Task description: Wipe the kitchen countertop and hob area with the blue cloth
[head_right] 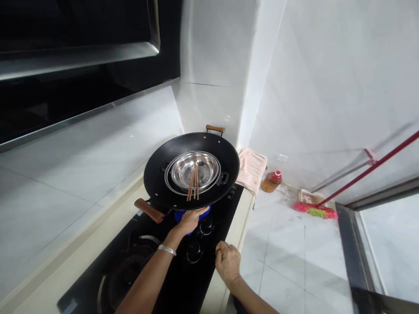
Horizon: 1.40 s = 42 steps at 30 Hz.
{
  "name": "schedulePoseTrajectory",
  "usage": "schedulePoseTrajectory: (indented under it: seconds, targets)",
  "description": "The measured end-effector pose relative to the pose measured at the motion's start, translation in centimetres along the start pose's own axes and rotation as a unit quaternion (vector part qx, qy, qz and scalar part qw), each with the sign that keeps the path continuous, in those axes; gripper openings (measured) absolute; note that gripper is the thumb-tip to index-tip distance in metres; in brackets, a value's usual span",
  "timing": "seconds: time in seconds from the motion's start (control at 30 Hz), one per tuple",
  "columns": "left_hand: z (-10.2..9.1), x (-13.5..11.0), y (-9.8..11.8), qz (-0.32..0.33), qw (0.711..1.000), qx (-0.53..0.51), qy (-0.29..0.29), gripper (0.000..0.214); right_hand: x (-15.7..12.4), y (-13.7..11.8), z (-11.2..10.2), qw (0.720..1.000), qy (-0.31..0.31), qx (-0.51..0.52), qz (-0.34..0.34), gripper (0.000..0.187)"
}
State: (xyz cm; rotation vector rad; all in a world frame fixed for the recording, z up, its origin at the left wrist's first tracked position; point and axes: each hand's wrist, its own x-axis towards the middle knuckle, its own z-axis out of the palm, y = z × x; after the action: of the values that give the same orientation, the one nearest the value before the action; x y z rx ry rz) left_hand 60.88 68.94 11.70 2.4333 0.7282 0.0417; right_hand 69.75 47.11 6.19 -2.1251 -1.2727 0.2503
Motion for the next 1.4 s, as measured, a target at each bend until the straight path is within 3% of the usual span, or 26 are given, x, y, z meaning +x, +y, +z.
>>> schedulePoseTrajectory:
  seconds: [0.23, 0.37, 0.67, 0.83, 1.27, 1.4]
  targets:
    - [0.9, 1.7, 0.8, 0.001, 1.000, 0.021, 0.008, 0.076, 0.0, 0.0, 0.0, 1.000, -0.001, 0.010, 0.000, 0.028]
    - [1.0, 1.3, 1.0, -0.013, 0.999, 0.035, 0.032, 0.076, -0.1, 0.2, 0.0, 0.999, 0.011, 0.025, -0.020, 0.028]
    - [0.9, -4.4, -0.5, -0.133, 0.987, 0.058, 0.063, 0.079, -0.1, 0.1, -0.2, 0.999, 0.014, 0.026, -0.023, 0.027]
    - [1.8, -7.4, -0.2, -0.185, 0.978, 0.054, 0.076, 0.077, -0.1, 0.1, -0.1, 1.000, 0.000, 0.012, -0.011, 0.027]
    - [5.9, -11.0, 4.8, -0.250, 0.953, 0.050, 0.163, 0.070, -0.2, 0.3, -0.5, 1.000, -0.025, -0.001, -0.003, 0.028]
    - [7.8, -13.5, 6.7, -0.283, 0.939, 0.068, 0.184, 0.070, -0.3, 0.5, -0.6, 1.000, -0.027, -0.004, -0.008, 0.029]
